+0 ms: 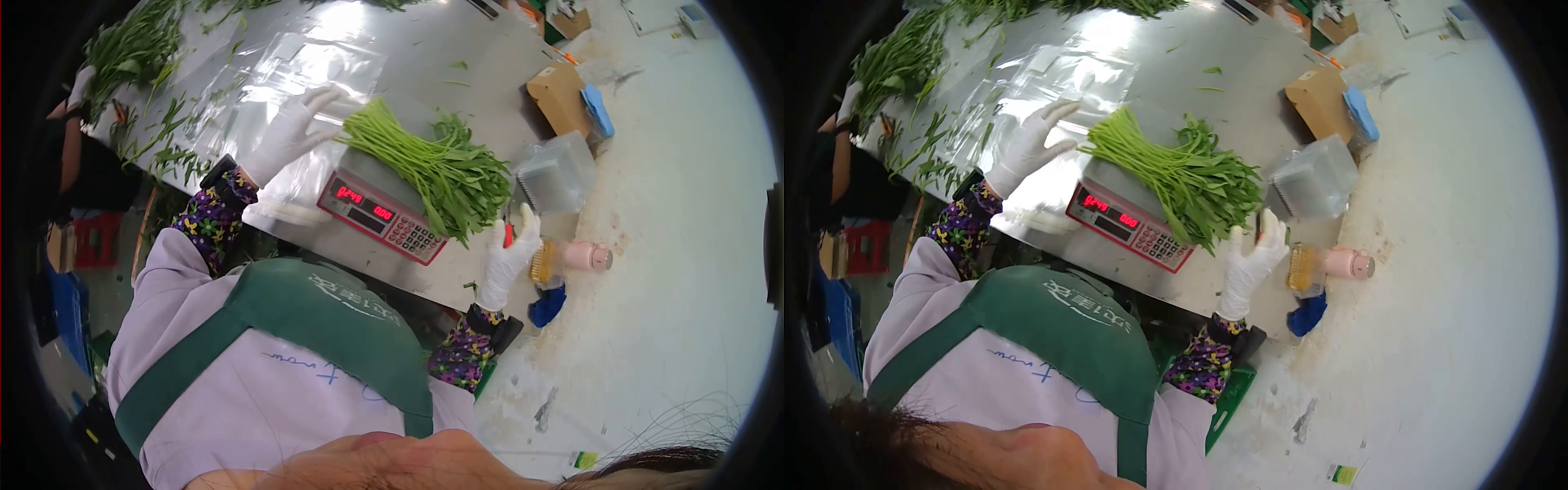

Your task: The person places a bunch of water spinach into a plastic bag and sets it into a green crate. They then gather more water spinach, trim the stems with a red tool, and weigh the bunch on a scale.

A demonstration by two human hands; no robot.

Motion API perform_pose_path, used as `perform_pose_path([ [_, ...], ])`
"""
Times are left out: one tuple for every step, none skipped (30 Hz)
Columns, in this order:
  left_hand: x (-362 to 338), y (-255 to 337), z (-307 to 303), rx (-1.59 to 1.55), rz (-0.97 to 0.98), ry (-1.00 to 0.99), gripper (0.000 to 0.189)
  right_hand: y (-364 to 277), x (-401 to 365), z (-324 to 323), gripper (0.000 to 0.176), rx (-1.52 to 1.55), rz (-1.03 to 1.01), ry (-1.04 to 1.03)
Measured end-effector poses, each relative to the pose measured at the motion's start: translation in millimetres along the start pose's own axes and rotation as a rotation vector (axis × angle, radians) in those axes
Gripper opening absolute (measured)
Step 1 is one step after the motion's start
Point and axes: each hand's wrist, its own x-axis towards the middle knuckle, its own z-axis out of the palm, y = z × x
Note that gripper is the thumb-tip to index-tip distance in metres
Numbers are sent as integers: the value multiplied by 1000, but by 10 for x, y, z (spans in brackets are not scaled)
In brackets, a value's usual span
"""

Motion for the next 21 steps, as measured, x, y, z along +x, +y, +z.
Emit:
perform_pose_path([
  [-130, -17, -90, -9, -29, 127, 51, 15, -76, 1, 55, -10, 34, 25],
  [-238, -113, -143, -31, -103, 160, 43, 31, -131, 1, 55, 5, 27, 16],
  [-364, -208, -166, -18, -168, 220, 39, 49, -174, -2, 56, 8, 73, 7],
  [-483, -295, -172, -8, -230, 283, 35, 59, -205, 0, 56, 9, 118, 1],
  [-595, -385, -174, 0, -234, 290, 35, 57, -233, 8, 55, 25, 128, -4],
  [-692, -456, -175, -31, -297, 345, 30, 47, -232, 20, 55, 31, 121, -7],
  [-764, -502, -174, -62, -358, 399, 26, 39, -230, 29, 55, 37, 123, -20],
  [-799, -467, -195, -60, -362, 404, 26, 22, -223, 33, 56, 41, 125, -32],
  [-829, -406, -220, -40, -382, 409, 24, 0, -207, 40, 56, 42, 121, -34],
  [-847, -361, -224, -22, -402, 415, 23, -26, -184, 54, 55, 52, 113, -54],
  [-856, -339, -204, -22, -406, 419, 23, -65, -155, 64, 55, 61, 105, -76],
  [-861, -319, -169, -12, -396, 423, 22, -112, -120, 78, 55, 60, 98, -79],
  [-856, -293, -125, -3, -385, 429, 21, -169, -81, 96, 55, 27, 45, -93],
  [-840, -250, -82, -5, -389, 436, 21, -219, -56, 98, 55, -7, -9, -105],
  [-820, -195, -39, -56, -348, 435, 20, -260, -48, 82, 55, -6, -20, -105],
  [-803, -149, -22, -99, -311, 443, 19, -321, -30, 83, 53, -45, -35, -95],
  [-798, -110, 3, -66, -319, 443, 18, -392, -6, 122, 51, -74, -58, -86],
  [-815, -88, 36, -68, -330, 436, 19, -448, 10, 157, 51, -47, -93, -87],
  [-821, -52, 32, 38, -287, 425, 21, -484, 2, 165, 47, -27, -92, -84],
  [-841, 30, 50, -6, -333, 375, 23, -520, 4, 166, 43, -9, -94, -86],
  [-931, -96, 247, -181, -440, 257, 23, -540, 4, 184, 39, -18, -124, -81],
])
